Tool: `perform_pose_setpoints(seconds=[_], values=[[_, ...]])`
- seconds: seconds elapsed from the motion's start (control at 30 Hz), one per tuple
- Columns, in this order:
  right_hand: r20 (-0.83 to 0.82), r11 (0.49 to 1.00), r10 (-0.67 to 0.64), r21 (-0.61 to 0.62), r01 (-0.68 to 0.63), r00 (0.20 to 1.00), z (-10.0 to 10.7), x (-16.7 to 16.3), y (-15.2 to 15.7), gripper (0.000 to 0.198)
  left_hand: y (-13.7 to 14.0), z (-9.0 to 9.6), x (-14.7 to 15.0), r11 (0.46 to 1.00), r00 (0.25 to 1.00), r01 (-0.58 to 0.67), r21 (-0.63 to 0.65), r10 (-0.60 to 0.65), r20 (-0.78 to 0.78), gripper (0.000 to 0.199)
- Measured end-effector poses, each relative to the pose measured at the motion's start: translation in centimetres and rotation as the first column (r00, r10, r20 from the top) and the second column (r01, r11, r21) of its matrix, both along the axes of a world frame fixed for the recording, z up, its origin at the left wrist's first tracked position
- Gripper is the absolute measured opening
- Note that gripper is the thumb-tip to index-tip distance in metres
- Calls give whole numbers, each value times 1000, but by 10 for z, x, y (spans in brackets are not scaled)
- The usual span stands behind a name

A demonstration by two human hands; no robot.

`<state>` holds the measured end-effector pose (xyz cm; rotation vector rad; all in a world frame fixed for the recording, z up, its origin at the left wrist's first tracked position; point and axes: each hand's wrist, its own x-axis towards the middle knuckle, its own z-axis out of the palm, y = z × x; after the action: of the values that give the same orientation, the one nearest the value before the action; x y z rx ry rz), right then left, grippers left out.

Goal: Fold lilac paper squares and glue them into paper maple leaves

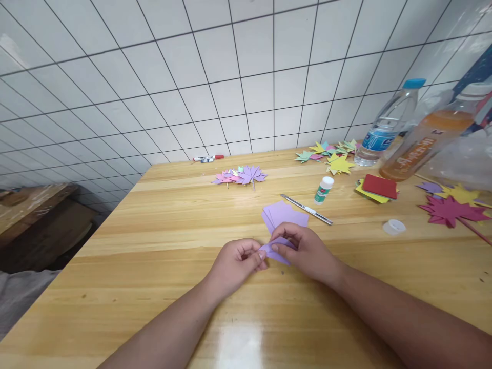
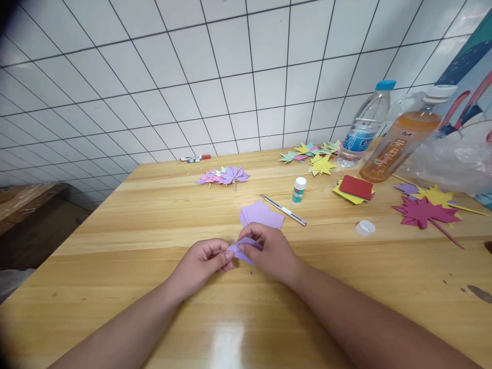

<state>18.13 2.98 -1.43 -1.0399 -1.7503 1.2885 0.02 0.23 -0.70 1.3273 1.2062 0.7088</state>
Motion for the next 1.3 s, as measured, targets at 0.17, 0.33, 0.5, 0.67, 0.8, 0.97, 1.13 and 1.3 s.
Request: perform_pose_setpoints(seconds=[0.17,0.33,0.5,0.67,0.8,0.97,1.13,1.3], values=[[-17,996,69,-47,-70,997,-2,0,0,21,2,-3,-1,999,999,-35,-34,36,17,26],[-7,996,53,-68,-53,999,-6,2,1,24,4,1,-6,994,996,36,-103,-28,82,27],[38,999,44,7,-44,998,-5,3,1,29,7,4,-10,991,993,79,-107,-69,94,32],[42,999,20,-27,-19,999,-3,2,2,29,9,5,-9,988,996,52,-145,-40,83,31],[59,999,15,-44,-12,998,-3,2,3,28,9,6,-7,989,998,19,-147,-10,62,30],[82,1000,11,14,-12,997,-5,2,2,29,8,4,-6,993,1000,19,-118,-16,26,35],[102,997,41,62,-48,994,-5,3,1,30,7,2,-4,992,1000,5,-123,-2,20,32],[-34,996,53,-67,-55,998,0,4,0,33,4,-1,0,998,998,-52,-31,51,-29,27]])
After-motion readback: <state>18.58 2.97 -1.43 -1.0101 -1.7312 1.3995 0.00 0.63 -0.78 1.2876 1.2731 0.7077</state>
